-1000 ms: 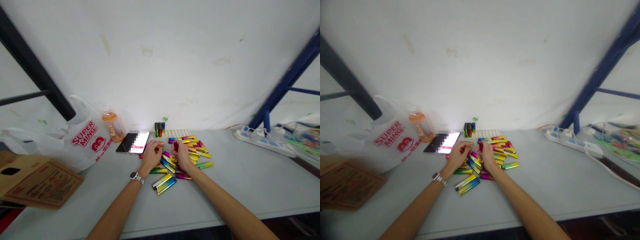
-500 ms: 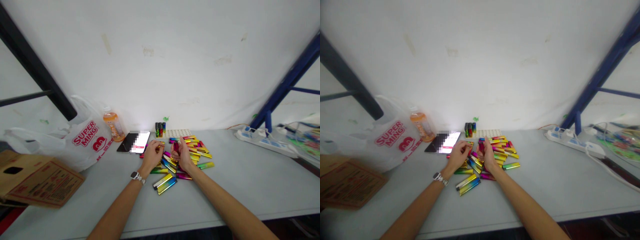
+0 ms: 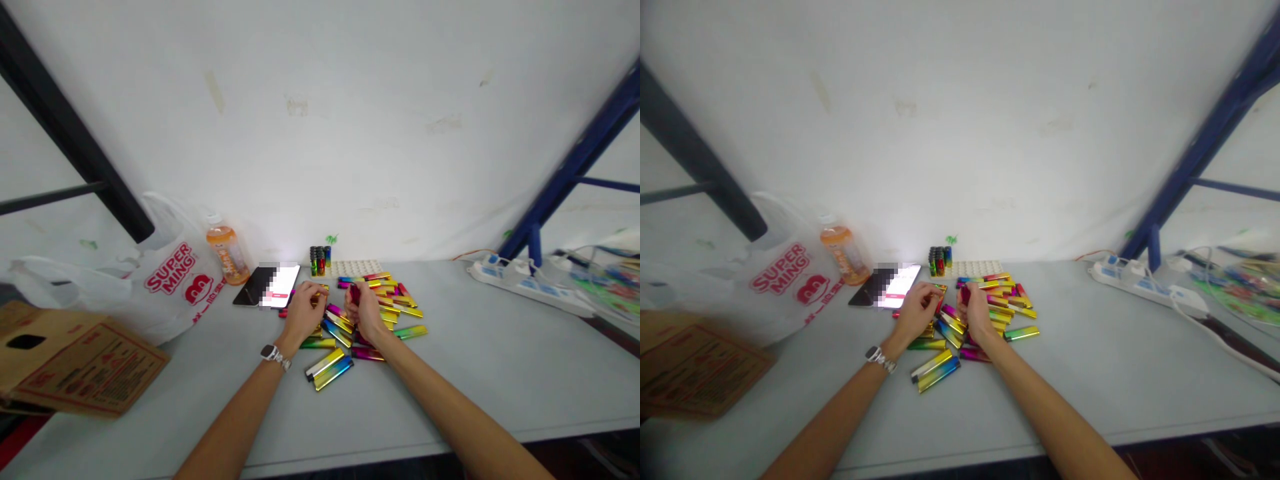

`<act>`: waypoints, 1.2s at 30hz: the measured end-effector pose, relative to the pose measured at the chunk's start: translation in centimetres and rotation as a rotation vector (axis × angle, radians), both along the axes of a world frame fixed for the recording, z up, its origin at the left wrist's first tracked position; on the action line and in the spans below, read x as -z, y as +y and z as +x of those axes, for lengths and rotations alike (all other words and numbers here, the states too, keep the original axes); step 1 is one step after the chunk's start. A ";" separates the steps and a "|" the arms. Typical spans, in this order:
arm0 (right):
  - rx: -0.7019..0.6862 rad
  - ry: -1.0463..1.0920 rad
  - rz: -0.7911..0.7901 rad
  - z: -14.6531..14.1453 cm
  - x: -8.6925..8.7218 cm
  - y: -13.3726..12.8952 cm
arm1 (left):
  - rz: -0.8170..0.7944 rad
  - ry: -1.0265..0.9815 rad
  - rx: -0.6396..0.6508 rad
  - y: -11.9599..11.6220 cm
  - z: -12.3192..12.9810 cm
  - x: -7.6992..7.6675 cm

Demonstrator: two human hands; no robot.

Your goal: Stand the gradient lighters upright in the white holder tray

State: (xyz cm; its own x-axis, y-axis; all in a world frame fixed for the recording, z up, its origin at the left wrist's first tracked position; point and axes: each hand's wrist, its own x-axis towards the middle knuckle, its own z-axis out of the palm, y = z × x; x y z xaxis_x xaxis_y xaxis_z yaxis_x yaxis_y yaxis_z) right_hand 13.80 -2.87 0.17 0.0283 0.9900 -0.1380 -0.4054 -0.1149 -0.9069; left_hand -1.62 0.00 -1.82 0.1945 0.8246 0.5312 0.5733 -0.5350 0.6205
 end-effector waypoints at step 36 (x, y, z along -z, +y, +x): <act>-0.145 -0.626 0.531 2.3 -0.8 6.8 | -0.040 -0.020 0.029 0.0 0.0 0.2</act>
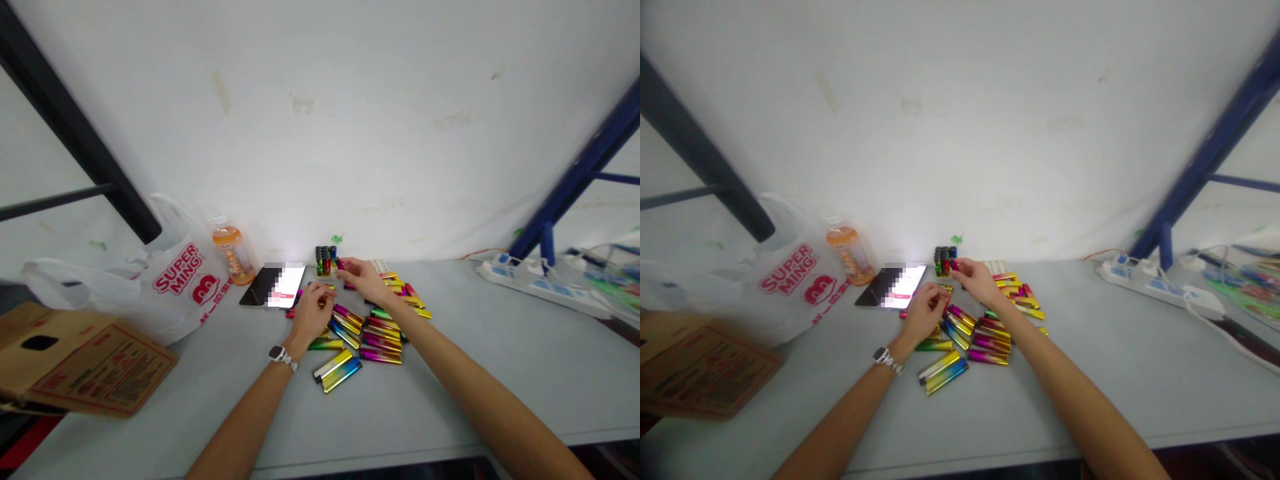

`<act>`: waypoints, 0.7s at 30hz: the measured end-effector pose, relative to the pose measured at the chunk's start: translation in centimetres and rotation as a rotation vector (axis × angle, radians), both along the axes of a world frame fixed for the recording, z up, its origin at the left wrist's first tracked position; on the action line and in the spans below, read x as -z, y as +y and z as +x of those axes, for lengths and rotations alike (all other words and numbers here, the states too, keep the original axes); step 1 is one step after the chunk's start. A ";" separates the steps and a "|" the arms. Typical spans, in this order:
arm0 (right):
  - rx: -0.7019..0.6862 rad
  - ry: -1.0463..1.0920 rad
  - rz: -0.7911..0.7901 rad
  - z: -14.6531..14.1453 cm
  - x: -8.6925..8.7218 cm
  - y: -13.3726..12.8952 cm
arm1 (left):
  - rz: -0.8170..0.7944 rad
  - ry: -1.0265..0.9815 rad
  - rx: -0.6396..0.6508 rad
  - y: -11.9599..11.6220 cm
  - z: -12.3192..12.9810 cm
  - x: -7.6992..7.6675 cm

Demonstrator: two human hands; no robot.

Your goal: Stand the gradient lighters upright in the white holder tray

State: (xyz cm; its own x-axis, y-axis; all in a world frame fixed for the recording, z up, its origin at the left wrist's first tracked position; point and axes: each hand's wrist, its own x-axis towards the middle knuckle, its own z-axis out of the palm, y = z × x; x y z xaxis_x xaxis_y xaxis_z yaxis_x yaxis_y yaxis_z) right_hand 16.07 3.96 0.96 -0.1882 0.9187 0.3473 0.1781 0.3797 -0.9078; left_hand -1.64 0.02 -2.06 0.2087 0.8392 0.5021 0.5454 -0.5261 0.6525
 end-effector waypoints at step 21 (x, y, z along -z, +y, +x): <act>0.339 -0.415 0.242 -1.8 2.3 5.4 | -0.032 -0.029 -0.009 -0.2 0.0 0.0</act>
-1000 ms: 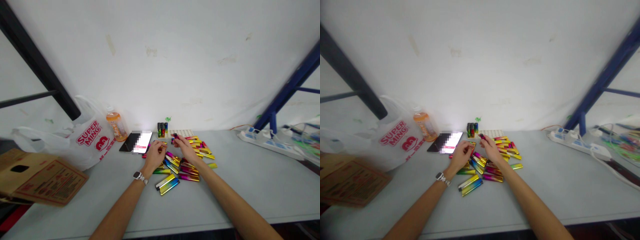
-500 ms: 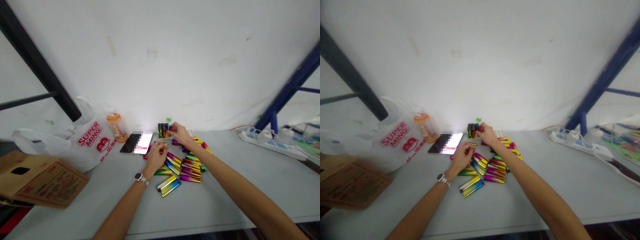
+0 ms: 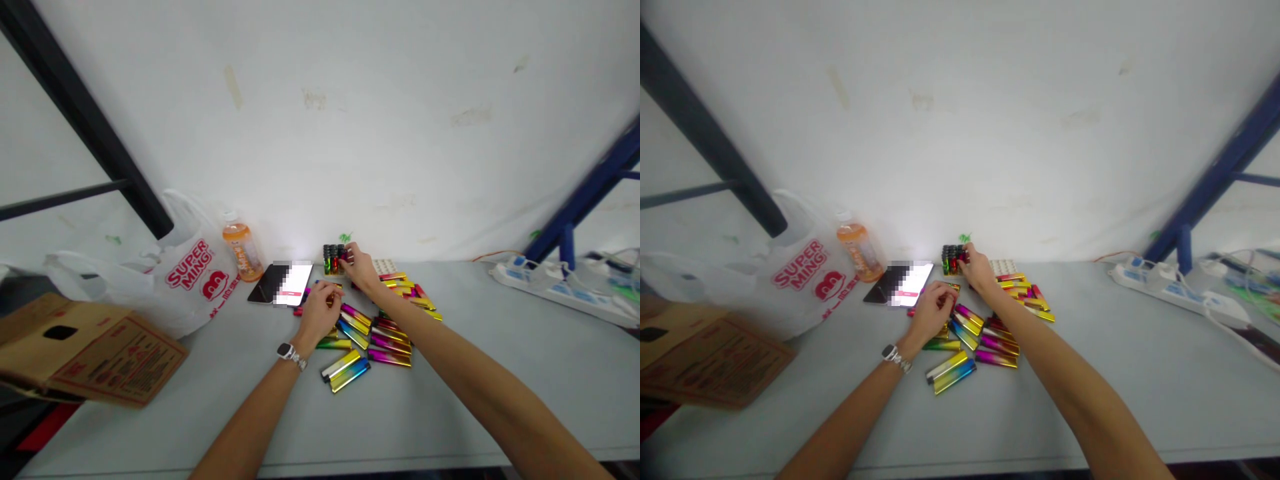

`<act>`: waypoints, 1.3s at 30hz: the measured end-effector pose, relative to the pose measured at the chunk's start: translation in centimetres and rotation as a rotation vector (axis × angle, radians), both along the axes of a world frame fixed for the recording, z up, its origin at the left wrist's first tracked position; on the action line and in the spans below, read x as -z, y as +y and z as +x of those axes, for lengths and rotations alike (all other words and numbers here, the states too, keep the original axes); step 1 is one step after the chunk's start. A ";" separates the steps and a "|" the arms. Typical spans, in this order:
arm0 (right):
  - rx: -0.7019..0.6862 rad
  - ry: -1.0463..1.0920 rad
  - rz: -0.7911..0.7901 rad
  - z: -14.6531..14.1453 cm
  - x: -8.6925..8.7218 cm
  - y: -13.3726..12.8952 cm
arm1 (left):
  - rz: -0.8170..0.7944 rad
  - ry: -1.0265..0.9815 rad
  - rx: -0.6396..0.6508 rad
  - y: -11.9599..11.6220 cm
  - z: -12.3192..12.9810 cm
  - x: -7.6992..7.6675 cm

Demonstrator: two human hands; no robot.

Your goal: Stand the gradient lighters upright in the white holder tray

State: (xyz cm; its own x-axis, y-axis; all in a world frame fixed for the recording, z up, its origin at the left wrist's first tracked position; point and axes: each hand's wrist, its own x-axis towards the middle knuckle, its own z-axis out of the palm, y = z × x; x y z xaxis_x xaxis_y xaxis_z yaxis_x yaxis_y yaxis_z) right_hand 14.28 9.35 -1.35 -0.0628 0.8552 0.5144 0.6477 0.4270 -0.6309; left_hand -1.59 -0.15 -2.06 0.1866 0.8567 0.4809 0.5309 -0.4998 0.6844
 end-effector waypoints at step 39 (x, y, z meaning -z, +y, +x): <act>-0.270 -0.129 -0.018 4.0 -3.3 2.7 | 0.007 0.049 -0.010 -0.2 0.0 -0.1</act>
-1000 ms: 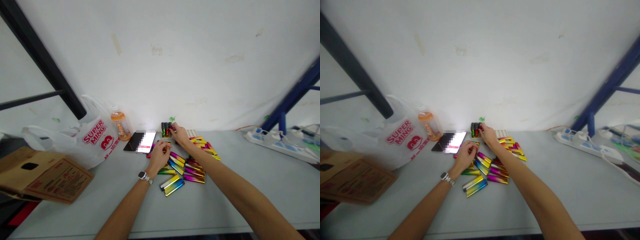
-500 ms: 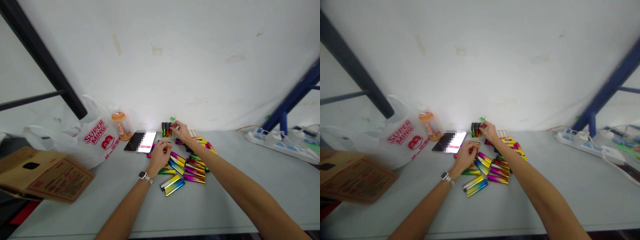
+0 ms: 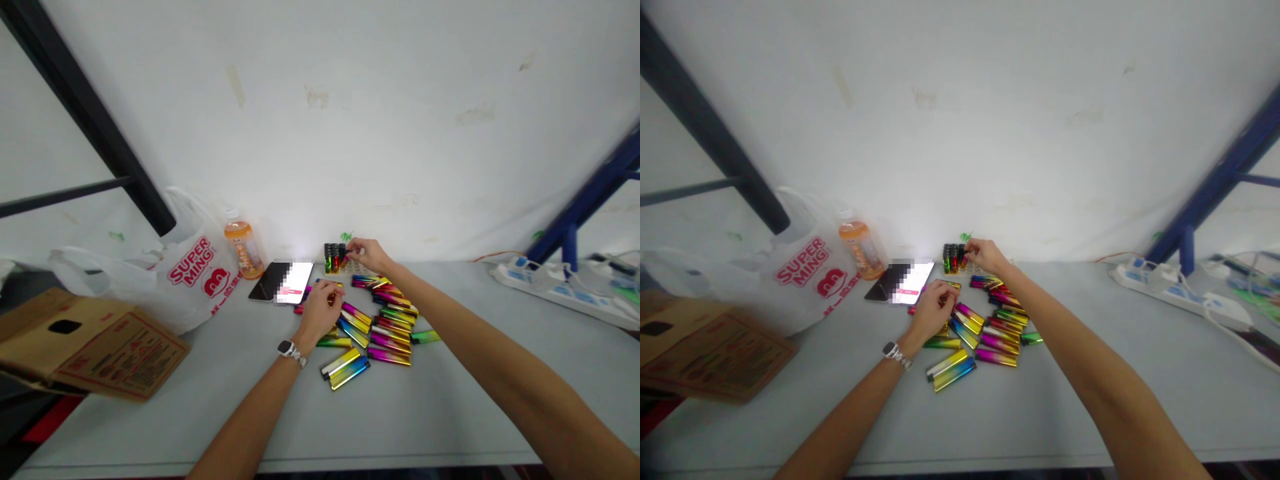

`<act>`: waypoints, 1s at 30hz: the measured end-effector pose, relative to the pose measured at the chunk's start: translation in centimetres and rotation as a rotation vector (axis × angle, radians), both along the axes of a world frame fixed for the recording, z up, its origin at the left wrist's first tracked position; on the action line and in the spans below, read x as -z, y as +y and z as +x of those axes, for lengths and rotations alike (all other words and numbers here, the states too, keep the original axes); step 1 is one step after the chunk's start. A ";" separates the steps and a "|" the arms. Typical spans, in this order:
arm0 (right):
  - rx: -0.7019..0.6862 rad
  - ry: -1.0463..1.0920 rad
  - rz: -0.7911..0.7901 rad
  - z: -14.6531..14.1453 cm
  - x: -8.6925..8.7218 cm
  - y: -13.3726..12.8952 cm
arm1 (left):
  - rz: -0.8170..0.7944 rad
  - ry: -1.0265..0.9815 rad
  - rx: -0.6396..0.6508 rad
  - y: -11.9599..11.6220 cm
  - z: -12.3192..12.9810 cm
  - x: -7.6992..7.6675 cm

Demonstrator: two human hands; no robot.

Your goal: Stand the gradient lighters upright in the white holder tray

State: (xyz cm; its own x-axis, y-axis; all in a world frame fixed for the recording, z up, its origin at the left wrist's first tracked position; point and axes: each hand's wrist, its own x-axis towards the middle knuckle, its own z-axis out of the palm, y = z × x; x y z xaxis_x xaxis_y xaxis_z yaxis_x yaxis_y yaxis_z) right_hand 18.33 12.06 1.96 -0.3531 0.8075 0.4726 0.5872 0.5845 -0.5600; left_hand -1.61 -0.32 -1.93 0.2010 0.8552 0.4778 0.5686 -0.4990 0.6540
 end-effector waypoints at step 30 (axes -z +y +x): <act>0.354 -0.640 0.114 -2.9 0.0 -4.2 | -0.008 -0.032 0.008 0.1 0.1 -0.2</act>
State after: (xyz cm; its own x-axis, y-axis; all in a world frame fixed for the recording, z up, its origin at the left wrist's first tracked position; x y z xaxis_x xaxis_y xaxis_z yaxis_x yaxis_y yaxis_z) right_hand 15.42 7.83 1.92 -0.3152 0.8825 0.3491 0.9427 0.3336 0.0077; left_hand -1.52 -0.26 -1.75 0.1929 0.8575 0.4770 0.5435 -0.4981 0.6757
